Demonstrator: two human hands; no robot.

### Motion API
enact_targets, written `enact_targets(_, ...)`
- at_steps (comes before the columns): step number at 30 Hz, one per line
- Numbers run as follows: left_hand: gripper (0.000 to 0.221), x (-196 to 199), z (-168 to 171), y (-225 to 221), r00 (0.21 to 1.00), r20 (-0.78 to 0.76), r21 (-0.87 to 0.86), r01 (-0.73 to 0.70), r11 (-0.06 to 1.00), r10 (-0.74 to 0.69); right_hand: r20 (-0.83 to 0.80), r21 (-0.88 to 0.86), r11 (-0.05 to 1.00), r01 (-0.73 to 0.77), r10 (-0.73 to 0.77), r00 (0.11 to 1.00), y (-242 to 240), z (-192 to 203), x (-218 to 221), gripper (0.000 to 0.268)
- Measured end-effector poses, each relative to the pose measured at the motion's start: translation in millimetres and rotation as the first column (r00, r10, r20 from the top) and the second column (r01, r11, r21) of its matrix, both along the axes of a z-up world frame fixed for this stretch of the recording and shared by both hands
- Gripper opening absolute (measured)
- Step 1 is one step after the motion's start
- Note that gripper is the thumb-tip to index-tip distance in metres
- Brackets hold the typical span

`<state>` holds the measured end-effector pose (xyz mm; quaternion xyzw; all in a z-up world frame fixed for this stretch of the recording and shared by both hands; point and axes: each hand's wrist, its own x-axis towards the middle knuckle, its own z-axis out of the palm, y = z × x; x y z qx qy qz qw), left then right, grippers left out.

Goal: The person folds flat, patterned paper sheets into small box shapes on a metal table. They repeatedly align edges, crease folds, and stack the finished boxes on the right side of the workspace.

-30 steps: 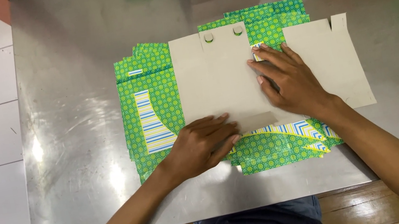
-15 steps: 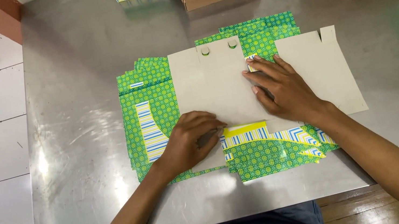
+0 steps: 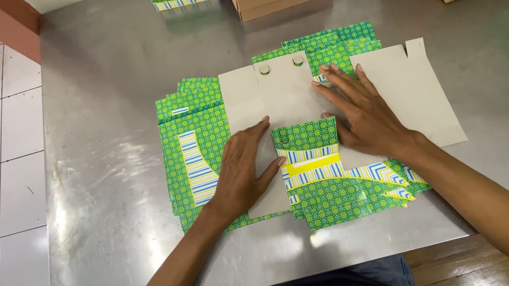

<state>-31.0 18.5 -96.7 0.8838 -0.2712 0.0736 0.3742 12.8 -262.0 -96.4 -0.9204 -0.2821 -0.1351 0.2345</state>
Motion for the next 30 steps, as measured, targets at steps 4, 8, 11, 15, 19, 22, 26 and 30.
enact_targets(4,0.066,1,-4,-1,0.999,0.027,0.032,-0.019,0.999,0.018,0.010,0.010,1.000,-0.025,0.025,1.000,-3,-6,2,0.053)
enact_targets(8,0.062,2,-4,-2,0.999,0.042,0.052,0.003,0.999,-0.005,0.024,0.029,0.996,-0.079,0.078,0.997,-4,-5,3,0.055)
enact_targets(11,0.053,2,-2,-1,0.998,0.055,0.089,0.011,0.996,-0.016,0.039,0.044,0.994,-0.095,0.094,0.995,-5,-3,4,0.053)
enact_targets(15,0.037,4,-4,0,0.999,0.032,0.143,0.022,0.989,-0.027,0.058,0.019,0.992,-0.125,0.124,0.991,-7,1,3,0.053)
enact_targets(19,0.034,2,-3,-1,0.999,0.017,0.160,0.028,0.987,-0.031,0.016,-0.039,0.987,-0.153,0.154,0.988,4,0,-3,0.057)
enact_targets(22,0.034,2,-4,-1,0.999,0.030,0.178,0.030,0.984,-0.036,-0.024,-0.149,0.966,-0.212,0.211,0.977,13,0,-7,0.063)
enact_targets(26,0.041,2,-4,-2,0.998,0.003,0.227,0.056,0.972,-0.058,-0.116,-0.254,0.942,-0.218,0.194,0.974,17,7,-14,0.070)
enact_targets(30,0.046,3,-5,-2,0.996,-0.032,0.293,0.086,0.952,-0.080,-0.136,-0.333,0.924,-0.190,0.152,0.979,18,5,-20,0.077)
